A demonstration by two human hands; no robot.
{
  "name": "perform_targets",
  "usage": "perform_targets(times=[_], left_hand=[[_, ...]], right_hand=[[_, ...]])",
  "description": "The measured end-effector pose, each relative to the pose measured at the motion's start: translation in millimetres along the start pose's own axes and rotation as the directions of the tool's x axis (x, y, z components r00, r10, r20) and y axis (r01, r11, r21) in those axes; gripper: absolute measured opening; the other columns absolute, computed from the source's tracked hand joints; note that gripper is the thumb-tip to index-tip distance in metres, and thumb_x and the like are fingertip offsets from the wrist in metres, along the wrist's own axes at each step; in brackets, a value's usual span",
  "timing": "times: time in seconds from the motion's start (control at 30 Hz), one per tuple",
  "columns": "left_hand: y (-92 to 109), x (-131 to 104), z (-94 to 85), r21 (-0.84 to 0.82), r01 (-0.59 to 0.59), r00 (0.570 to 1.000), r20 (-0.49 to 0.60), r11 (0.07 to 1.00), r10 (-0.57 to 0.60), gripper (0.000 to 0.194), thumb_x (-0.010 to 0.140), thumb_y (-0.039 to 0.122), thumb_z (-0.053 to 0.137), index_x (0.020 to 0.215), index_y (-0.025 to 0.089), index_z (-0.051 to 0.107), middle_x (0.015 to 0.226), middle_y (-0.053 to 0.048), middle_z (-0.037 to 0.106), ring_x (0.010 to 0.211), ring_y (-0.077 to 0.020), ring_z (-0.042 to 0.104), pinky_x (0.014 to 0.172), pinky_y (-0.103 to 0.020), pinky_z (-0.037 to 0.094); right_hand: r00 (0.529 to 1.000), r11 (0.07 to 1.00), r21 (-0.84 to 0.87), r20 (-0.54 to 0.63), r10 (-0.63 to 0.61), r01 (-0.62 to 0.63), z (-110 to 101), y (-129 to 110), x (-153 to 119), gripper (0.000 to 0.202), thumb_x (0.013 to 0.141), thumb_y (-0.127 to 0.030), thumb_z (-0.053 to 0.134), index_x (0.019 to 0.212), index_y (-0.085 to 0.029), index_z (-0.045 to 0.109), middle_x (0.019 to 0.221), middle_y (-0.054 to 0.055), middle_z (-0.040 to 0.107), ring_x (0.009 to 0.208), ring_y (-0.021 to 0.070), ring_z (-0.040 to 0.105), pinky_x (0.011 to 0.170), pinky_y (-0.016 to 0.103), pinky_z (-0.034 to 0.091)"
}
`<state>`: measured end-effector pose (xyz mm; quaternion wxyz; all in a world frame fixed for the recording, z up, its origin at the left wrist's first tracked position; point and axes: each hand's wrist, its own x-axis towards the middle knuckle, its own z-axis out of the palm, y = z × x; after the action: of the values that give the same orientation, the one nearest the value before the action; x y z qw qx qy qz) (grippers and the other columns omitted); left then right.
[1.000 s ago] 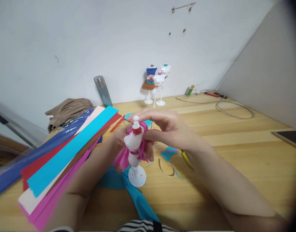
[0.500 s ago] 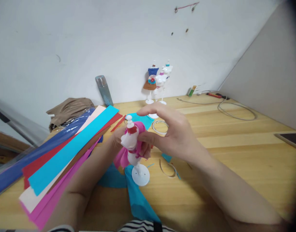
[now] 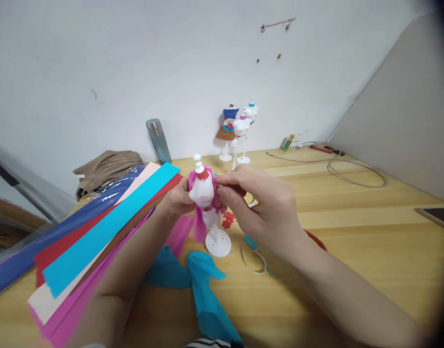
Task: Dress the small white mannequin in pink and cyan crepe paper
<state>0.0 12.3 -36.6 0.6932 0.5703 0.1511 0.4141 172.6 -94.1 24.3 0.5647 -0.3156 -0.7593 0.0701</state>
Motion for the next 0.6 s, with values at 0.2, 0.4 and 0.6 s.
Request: perform_targets(times=[0.2,0.4,0.6], left_hand=[[24.0,-2.9,9.0,0.143,-0.259,0.961,-0.065,0.955,0.27,0.041,0.068,0.046,0.094,0.089,0.016,0.076,0.079,0.0,0.076,0.072,-0.016,0.071,0.07,-0.026,0.057],[31.0,-2.4,23.9,0.34,-0.316,0.932,-0.061,0.885,0.357,0.036,0.076,0.045,0.09,0.096,0.018,0.079,0.087,-0.004,0.078,0.077,-0.0167,0.071,0.072,-0.027,0.058],[34.2,-3.6,31.4,0.494,-0.297,0.916,-0.093,0.817,0.389,0.038,0.075,0.045,0.088,0.099,0.017,0.079,0.093,-0.006,0.078,0.085,-0.019,0.069,0.079,-0.03,0.058]], right_hand=[[0.978,0.931,0.301,0.025,0.208,-0.206,3.9,13.7,4.3,0.016,0.089,-0.029,0.074,0.104,-0.027,0.077,0.094,0.004,0.071,0.083,0.0195,0.064,0.068,0.035,0.053],[0.907,0.763,0.527,0.039,0.418,-0.374,14.5,31.1,3.8,0.015,0.079,-0.029,0.081,0.092,-0.026,0.076,0.087,0.0,0.069,0.083,0.0188,0.064,0.076,0.037,0.055],[0.878,0.725,0.56,0.011,0.479,-0.402,19.2,37.1,5.3,0.033,0.067,-0.034,0.094,0.092,-0.027,0.075,0.084,-0.001,0.069,0.084,0.0205,0.063,0.083,0.041,0.055]])
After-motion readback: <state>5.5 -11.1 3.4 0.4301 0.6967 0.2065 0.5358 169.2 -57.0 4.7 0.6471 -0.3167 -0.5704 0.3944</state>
